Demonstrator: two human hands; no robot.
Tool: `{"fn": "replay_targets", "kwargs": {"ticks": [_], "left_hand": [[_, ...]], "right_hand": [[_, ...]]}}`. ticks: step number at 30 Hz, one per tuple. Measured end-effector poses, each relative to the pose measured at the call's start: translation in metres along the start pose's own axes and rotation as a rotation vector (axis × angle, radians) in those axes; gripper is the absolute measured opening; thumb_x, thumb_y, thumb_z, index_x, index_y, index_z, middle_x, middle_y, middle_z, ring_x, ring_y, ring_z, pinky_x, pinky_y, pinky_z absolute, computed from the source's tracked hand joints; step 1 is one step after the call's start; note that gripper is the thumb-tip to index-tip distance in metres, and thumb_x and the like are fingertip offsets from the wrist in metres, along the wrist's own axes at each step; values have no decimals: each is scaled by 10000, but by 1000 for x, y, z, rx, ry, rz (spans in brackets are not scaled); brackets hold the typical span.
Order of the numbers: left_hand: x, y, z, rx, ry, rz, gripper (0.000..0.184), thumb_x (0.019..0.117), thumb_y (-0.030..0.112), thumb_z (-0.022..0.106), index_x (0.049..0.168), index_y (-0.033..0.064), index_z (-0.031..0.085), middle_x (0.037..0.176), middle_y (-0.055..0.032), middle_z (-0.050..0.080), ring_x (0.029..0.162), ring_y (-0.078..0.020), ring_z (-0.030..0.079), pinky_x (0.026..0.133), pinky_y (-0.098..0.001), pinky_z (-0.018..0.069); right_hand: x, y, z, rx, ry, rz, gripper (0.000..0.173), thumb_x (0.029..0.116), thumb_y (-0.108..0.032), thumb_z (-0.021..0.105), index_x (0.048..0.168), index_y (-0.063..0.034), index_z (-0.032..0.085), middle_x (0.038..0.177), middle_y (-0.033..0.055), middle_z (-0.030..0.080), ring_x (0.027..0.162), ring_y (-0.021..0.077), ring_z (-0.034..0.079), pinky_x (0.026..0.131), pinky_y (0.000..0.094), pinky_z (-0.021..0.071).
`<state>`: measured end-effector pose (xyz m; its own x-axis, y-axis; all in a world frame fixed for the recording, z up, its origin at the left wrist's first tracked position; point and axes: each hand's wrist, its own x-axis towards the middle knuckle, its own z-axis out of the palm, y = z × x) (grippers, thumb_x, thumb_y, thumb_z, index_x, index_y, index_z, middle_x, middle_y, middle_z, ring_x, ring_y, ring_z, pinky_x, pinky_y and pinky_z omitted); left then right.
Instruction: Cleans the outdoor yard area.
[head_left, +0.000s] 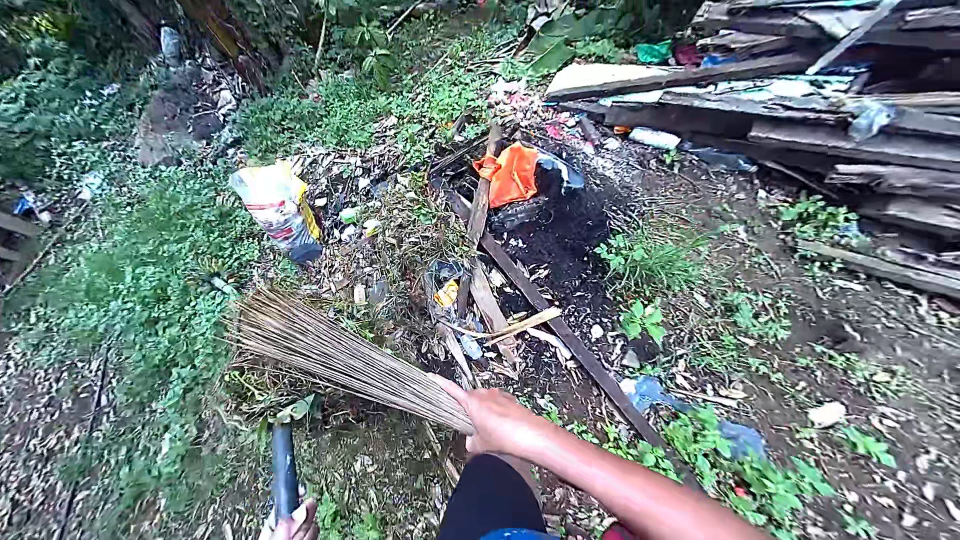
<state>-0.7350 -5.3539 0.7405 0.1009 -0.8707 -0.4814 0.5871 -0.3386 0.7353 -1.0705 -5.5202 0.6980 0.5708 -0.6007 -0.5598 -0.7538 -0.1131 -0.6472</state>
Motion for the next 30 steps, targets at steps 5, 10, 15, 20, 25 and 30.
{"fn": "replay_targets", "kwargs": {"ticks": [5,10,15,20,25,30], "left_hand": [[128,111,75,259,-78,-52,231,860,167,734,1050,154,603,581,58,561,396,-11,521,351,-165,448],[283,190,209,868,-35,40,166,935,36,450,1090,94,469,521,78,423,357,-12,426,340,-170,403],[477,203,270,1844,249,215,597,937,228,714,1362,-101,453,1124,-359,635,1016,-505,664,873,-682,523],[509,172,310,1944,350,251,742,911,213,707,1445,-157,347,1282,-406,570,1212,-552,579,977,-709,465],[517,117,296,1661,152,124,626,941,140,696,1435,-100,396,1263,-352,583,1098,-453,637,928,-614,523],[481,34,217,1258,71,19,442,979,177,640,1352,-4,487,900,-100,586,641,-152,570,609,-325,529]], "right_hand": [[30,-7,-103,96,149,120,1136,805,-255,825,1657,-349,79,1153,228,693,1068,461,667,909,663,511],[75,31,-190,343,373,203,1131,811,-291,842,1658,-286,94,1221,248,664,1113,432,659,957,632,507],[98,70,-220,354,610,636,990,864,-328,743,1648,-197,153,1299,181,667,1220,373,634,1005,586,488],[62,139,-159,567,607,770,1055,850,-337,767,1659,-225,98,1296,212,660,1196,399,642,1002,603,491],[8,199,-39,974,673,711,1078,794,-217,872,1632,-149,198,1377,278,583,1258,418,593,1062,603,464],[-68,224,156,1145,598,929,1018,820,-157,846,1634,-201,236,1433,273,550,1319,432,550,1090,623,436]]}}
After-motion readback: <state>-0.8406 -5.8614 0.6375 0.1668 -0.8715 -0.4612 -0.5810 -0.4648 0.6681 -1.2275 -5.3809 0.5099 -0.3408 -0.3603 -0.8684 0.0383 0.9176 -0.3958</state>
